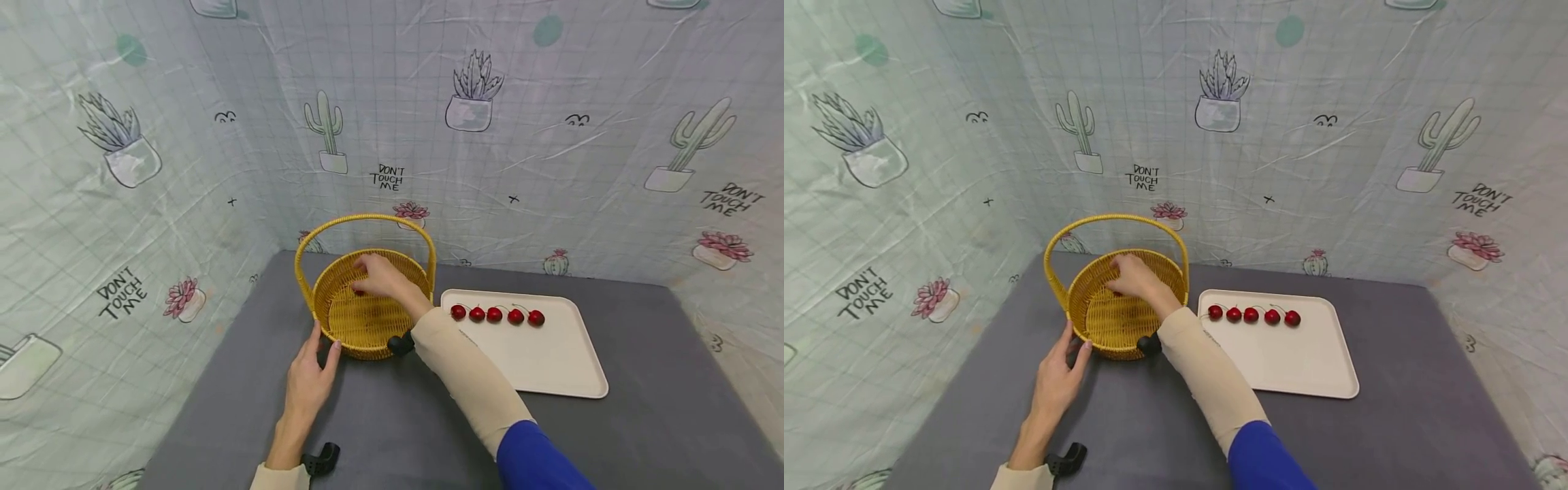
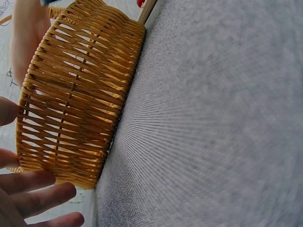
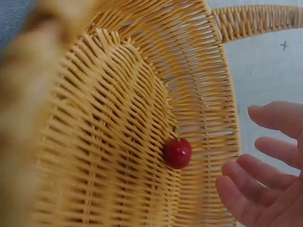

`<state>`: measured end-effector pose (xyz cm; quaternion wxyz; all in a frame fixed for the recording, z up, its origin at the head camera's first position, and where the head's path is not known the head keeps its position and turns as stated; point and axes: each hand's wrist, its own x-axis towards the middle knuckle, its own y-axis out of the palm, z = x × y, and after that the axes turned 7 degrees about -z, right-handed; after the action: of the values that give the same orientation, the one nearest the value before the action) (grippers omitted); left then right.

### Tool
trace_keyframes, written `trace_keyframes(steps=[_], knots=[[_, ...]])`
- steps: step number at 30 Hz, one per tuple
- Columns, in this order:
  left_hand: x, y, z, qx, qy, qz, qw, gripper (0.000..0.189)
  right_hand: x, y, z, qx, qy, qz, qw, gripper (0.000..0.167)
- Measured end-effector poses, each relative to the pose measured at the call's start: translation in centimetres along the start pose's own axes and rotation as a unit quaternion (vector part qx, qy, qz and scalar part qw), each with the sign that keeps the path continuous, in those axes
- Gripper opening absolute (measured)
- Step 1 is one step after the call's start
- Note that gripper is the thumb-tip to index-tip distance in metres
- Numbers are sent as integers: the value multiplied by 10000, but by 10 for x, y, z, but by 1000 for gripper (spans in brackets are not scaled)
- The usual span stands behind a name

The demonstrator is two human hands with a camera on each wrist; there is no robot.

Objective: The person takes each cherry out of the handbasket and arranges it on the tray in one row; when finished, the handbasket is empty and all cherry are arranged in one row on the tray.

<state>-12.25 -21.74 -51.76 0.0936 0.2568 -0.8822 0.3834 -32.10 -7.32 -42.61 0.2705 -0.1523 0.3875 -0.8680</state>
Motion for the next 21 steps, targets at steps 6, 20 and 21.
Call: trace_keyframes(steps=[6,20,21], knots=[[0,2,-1,-28,16,22,10000,70,12,9,-6,44,398,222,9989,52],[0,2,1,-125,-40,52,9999,70,34,31,-21,-248,58,1126,9933,44],[0,1,2,-116,-51,48,9999,70,34,33,-20,-271,32,1157,9929,43]])
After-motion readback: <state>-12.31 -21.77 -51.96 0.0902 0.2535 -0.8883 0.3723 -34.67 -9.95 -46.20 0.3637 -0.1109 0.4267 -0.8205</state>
